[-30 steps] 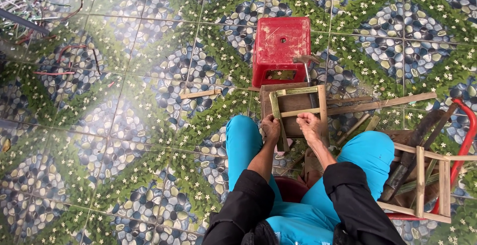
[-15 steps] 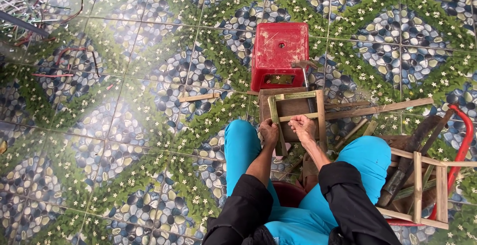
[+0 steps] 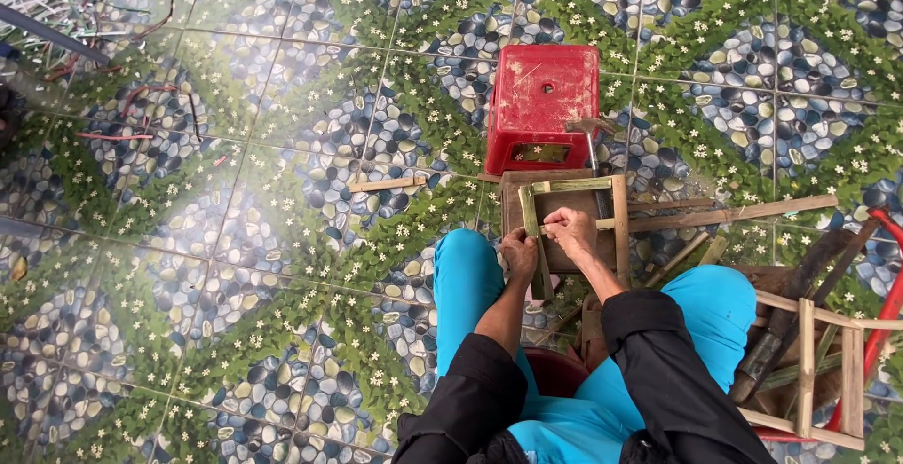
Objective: Nailing wooden strips together to assemble a small frame.
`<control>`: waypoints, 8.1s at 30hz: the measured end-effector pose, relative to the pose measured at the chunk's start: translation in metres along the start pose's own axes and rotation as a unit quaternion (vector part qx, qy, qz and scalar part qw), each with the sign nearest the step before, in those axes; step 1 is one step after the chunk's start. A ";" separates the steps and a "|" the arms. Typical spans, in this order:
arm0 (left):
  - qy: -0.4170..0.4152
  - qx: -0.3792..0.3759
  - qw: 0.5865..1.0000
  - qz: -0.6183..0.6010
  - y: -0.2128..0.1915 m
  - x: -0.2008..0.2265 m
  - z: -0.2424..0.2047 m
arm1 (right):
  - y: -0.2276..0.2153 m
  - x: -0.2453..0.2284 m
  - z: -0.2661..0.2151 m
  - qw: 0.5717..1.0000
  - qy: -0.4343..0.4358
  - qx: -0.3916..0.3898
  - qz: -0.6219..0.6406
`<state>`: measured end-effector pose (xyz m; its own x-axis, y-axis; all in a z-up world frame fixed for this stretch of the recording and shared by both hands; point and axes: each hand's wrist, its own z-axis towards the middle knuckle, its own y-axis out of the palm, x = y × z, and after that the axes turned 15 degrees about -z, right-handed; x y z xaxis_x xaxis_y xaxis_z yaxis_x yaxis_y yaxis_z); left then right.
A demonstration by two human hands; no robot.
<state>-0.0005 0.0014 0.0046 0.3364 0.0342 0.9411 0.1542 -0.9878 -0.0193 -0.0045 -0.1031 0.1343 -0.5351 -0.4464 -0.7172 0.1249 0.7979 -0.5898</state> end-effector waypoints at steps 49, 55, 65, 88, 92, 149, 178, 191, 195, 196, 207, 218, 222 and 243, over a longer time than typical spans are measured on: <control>0.019 -0.027 0.997 0.073 -0.004 -0.034 0.014 | 0.029 -0.003 0.005 0.969 0.010 0.028 -0.246; 0.001 -0.016 0.998 0.067 -0.003 -0.038 0.013 | 0.037 0.006 0.011 0.942 -0.064 0.010 -0.330; 0.086 -0.033 0.992 0.084 -0.012 -0.002 -0.004 | 0.028 -0.003 0.001 0.935 -0.109 -0.008 -0.336; 0.287 -0.031 0.941 0.176 -0.007 0.053 -0.013 | 0.021 -0.003 0.019 0.969 0.091 0.009 -0.232; 0.314 -0.040 0.932 0.179 -0.007 0.045 -0.008 | 0.032 0.020 0.035 0.975 0.111 -0.010 -0.194; 0.312 -0.237 0.829 0.400 0.001 0.032 -0.022 | -0.078 0.000 0.149 0.917 0.075 -0.179 -0.348; 0.334 -0.208 0.844 0.363 0.004 0.030 -0.019 | -0.078 0.085 0.225 0.955 0.055 0.290 -0.007; 0.288 -0.213 0.858 0.369 0.011 0.043 -0.024 | -0.188 0.060 0.196 0.921 0.113 0.360 0.092; 0.295 -0.203 0.843 0.400 0.010 0.043 -0.024 | -0.192 0.085 0.177 0.928 0.119 0.291 0.201; 0.292 -0.208 0.843 0.402 0.010 0.042 -0.022 | -0.191 0.083 0.164 0.927 0.124 0.291 0.200; 0.296 -0.194 0.890 0.289 -0.003 0.045 -0.013 | -0.144 0.059 0.007 0.953 0.091 0.168 0.234; 0.154 -0.072 0.985 0.037 -0.020 0.048 0.012 | -0.049 0.117 -0.051 0.992 0.104 0.034 0.068; 0.167 -0.077 0.982 0.042 -0.019 0.039 0.027 | -0.029 0.123 -0.064 0.994 0.108 0.017 0.019; 0.178 -0.095 0.956 0.213 -0.023 0.068 0.029 | -0.012 0.134 -0.072 0.986 0.135 0.017 -0.093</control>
<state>0.0460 0.0309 0.0588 -0.0109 -0.3984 0.9171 -0.1100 -0.9112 -0.3971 -0.1383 -0.1435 0.0721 -0.7538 -0.4563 -0.4728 0.0289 0.6958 -0.7177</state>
